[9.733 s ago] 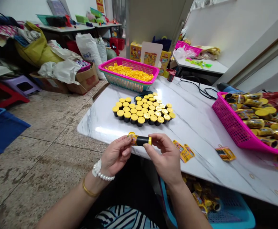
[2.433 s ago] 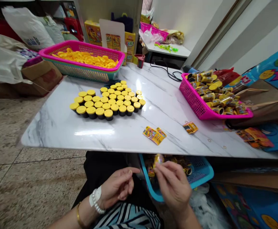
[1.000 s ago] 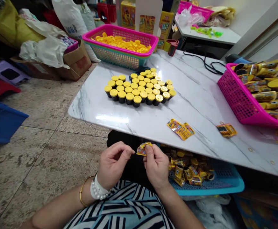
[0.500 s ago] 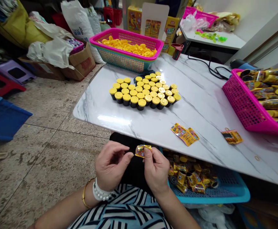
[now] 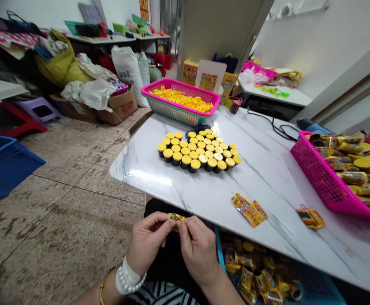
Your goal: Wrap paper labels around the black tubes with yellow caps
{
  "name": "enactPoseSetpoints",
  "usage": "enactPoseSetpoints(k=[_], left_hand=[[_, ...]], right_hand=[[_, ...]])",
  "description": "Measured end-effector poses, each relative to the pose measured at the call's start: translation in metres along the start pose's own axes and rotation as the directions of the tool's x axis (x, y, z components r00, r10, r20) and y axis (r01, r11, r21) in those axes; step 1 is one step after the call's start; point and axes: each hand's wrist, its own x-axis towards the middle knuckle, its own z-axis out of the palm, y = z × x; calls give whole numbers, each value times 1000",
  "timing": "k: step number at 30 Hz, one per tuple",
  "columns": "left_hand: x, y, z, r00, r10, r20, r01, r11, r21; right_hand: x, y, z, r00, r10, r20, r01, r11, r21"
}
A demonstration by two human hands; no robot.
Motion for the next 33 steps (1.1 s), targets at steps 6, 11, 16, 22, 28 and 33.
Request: enactPoseSetpoints(k=[6,11,16,22,28,33], left_hand=[[18,12,-11,969,-239,59,246,933,-265],[28,29,-13,934,-327,145,357,865,-353],[34,36,-14,923,-357,146,383,808,-448],[41,38,-8,919,-350,179,391,767,-509],[45,40,5,879,-375,294,475,637,-607],[47,39,7,839,-387,382,543,554,-632]], right_hand=[[69,-1,-18,972,-105,-211,19,927,-374],[125,14,-4,974,48,-222,-196,668,-718],[117,10,1,942,26,-336,-209,827,-522],[62,-16,-23,933,324,-156,-211,845,492],[42,-6,-32,909,415,-40,-317,752,578],[41,-5,-36,901,428,-76,-335,795,507]])
